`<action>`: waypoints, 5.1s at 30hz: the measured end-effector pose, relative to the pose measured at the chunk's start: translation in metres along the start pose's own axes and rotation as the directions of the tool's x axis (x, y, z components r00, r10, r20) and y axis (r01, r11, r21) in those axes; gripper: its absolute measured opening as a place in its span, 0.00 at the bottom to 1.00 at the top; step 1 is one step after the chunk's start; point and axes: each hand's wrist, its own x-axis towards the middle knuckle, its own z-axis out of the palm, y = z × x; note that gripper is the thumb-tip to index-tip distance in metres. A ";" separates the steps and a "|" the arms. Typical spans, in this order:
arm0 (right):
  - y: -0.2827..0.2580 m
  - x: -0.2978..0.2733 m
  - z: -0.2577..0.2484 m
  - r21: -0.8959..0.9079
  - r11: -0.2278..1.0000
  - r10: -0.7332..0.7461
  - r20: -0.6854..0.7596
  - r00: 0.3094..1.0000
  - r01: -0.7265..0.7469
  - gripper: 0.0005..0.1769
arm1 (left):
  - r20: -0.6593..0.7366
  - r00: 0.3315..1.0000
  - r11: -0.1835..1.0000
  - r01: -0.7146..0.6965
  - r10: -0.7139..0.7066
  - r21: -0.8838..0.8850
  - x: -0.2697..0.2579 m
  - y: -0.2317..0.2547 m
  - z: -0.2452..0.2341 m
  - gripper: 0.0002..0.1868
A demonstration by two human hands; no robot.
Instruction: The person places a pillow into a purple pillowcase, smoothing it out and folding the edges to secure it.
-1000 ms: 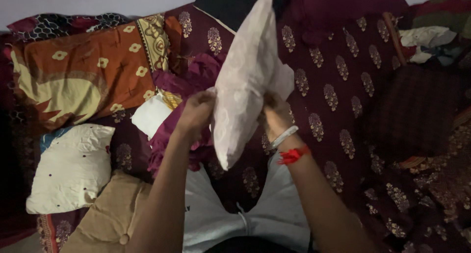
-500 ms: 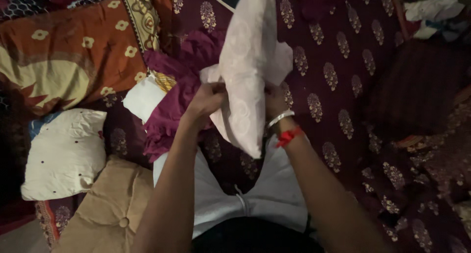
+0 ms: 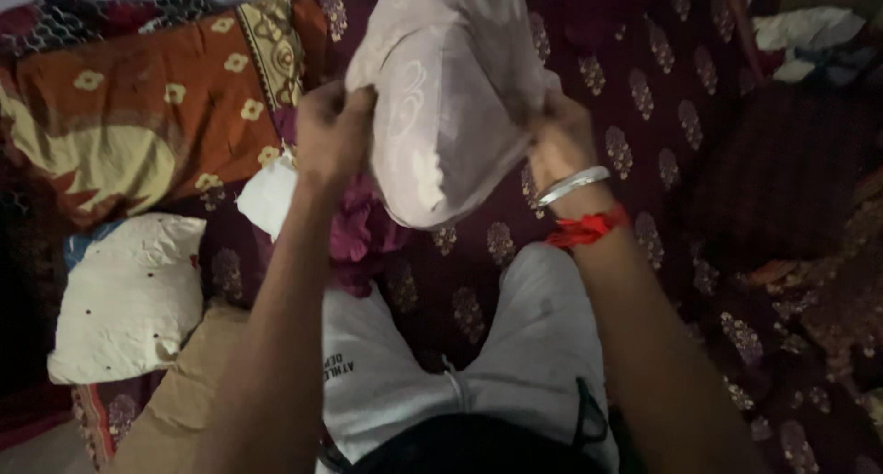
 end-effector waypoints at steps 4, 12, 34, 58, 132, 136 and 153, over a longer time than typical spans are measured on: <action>-0.046 -0.008 -0.009 0.043 0.997 -0.065 0.008 0.998 0.065 0.11 | -0.030 0.995 0.996 -0.091 0.091 0.018 -0.002 0.004 -0.035 0.15; -0.055 0.006 0.000 -0.024 0.997 -0.067 0.017 0.998 0.067 0.13 | -0.051 0.998 0.998 -0.029 0.027 -0.051 0.009 -0.002 -0.053 0.13; -0.035 0.160 0.130 -0.616 0.787 0.125 0.195 0.973 0.023 0.26 | 0.485 0.819 0.711 0.536 -0.307 -0.455 0.163 0.026 -0.030 0.32; -0.224 0.162 0.317 -0.510 0.850 -0.024 0.212 0.977 0.132 0.17 | 0.086 0.971 0.874 0.237 -0.222 -0.425 0.227 0.170 -0.215 0.17; -0.192 0.191 0.131 -0.606 0.794 -0.048 -0.004 0.999 0.036 0.21 | -0.179 0.934 0.945 0.280 -0.309 -0.171 0.240 0.094 -0.152 0.13; -0.179 0.201 0.129 -0.657 0.754 0.044 0.077 0.996 0.017 0.27 | -0.115 0.925 0.932 0.356 -0.361 -0.062 0.237 0.106 -0.136 0.15; -0.058 0.176 0.155 -0.482 0.853 0.361 0.275 0.891 -0.197 0.21 | 0.210 0.684 0.695 0.719 -0.699 -0.029 0.170 0.048 -0.090 0.28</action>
